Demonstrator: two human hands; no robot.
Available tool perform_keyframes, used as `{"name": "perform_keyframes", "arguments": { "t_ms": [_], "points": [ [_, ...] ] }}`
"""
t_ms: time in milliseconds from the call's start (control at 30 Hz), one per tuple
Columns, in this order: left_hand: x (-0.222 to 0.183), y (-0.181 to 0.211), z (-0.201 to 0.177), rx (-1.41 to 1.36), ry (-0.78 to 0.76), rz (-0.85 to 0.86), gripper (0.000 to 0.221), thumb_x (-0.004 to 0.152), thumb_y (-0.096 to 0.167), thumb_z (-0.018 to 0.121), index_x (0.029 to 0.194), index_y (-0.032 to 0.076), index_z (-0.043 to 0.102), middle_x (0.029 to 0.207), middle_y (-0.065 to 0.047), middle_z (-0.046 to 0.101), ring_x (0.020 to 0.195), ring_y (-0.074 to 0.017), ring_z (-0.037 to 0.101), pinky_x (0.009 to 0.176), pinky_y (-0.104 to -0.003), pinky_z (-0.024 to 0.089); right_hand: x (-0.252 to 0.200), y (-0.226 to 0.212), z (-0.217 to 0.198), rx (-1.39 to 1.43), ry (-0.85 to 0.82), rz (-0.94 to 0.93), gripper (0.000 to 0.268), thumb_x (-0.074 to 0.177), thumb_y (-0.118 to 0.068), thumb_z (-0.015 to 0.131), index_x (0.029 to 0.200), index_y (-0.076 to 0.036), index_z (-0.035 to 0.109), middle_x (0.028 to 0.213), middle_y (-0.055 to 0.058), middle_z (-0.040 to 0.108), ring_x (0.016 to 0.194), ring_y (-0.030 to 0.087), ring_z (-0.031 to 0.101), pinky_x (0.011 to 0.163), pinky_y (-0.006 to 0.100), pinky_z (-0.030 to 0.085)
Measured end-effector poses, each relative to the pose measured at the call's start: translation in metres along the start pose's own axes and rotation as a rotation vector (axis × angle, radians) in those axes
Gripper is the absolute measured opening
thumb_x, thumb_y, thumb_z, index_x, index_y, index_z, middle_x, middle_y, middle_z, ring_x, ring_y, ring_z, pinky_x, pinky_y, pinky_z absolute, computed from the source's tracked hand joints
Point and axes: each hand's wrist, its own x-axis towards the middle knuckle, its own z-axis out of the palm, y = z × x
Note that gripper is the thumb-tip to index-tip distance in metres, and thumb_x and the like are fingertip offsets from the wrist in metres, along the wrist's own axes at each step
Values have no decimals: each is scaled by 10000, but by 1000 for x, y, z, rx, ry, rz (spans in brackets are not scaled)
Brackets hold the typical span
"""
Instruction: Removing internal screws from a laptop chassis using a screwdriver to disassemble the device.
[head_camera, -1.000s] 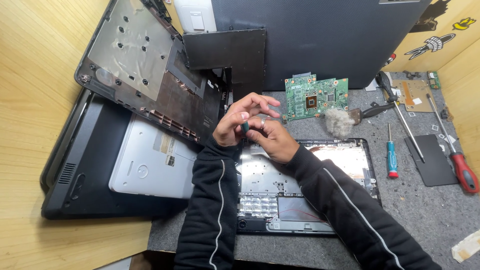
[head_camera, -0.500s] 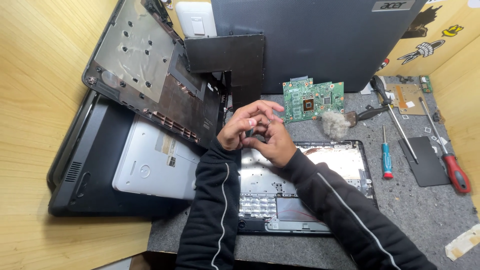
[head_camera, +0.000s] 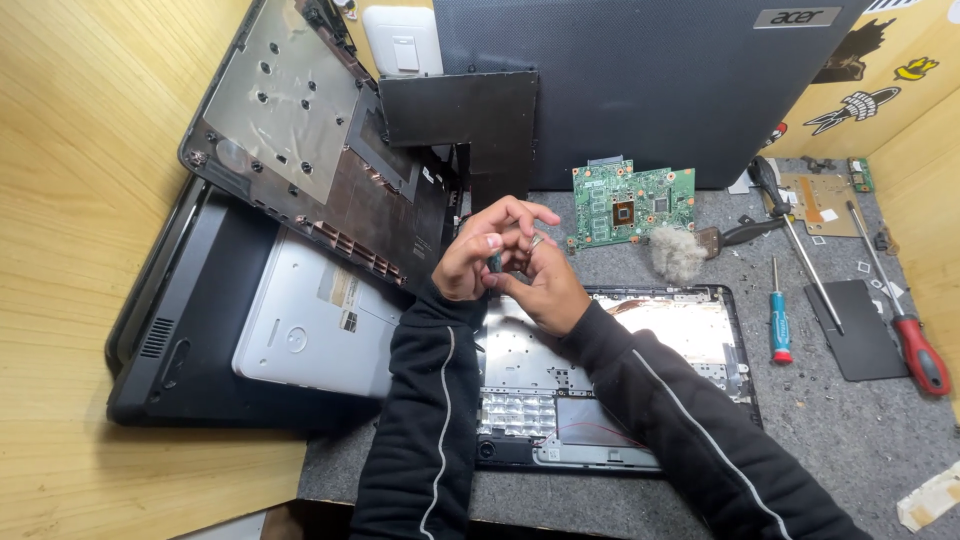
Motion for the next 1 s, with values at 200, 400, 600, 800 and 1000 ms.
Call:
{"name": "perform_keyframes", "arguments": {
  "t_ms": [200,400,600,800,1000],
  "points": [
    [5,14,13,206,235,29,536,873,495,486,1010,-8,608,1142,-302,628,941,-384,695,810,-486,510,4,-19,3,-103,-41,11,149,1004,-175,673,1089,-76,744,910,28,764,909,90,633,896,326,533],
    [8,12,11,264,590,145,587,978,540,323,975,34,622,970,-193,690,833,-299,716,758,-397,511,11,-37,-34,-507,292,-154,168,1042,-138,671,1150,-24,730,884,153,735,831,265,700,807,394,545],
    [9,6,7,367,763,158,407,959,360,443,839,30,647,762,-153,670,649,-238,690,633,-311,548,3,-13,-76,-1217,163,144,193,851,-213,795,1040,-186,762,853,8,697,923,290,666,857,466,499],
    [6,4,9,432,798,116,369,938,329,472,808,30,647,721,-154,651,614,-236,673,610,-305,553,6,-50,-127,-1338,331,307,267,891,-274,766,1147,-237,703,1025,-8,681,1029,313,652,868,530,499],
    [9,15,18,490,778,40,284,917,198,471,760,49,654,771,-76,664,657,-172,634,630,-254,511,-51,-85,-280,-1254,488,683,342,878,-289,807,1129,-69,733,1098,104,735,1022,312,676,967,434,452]
  ]
}}
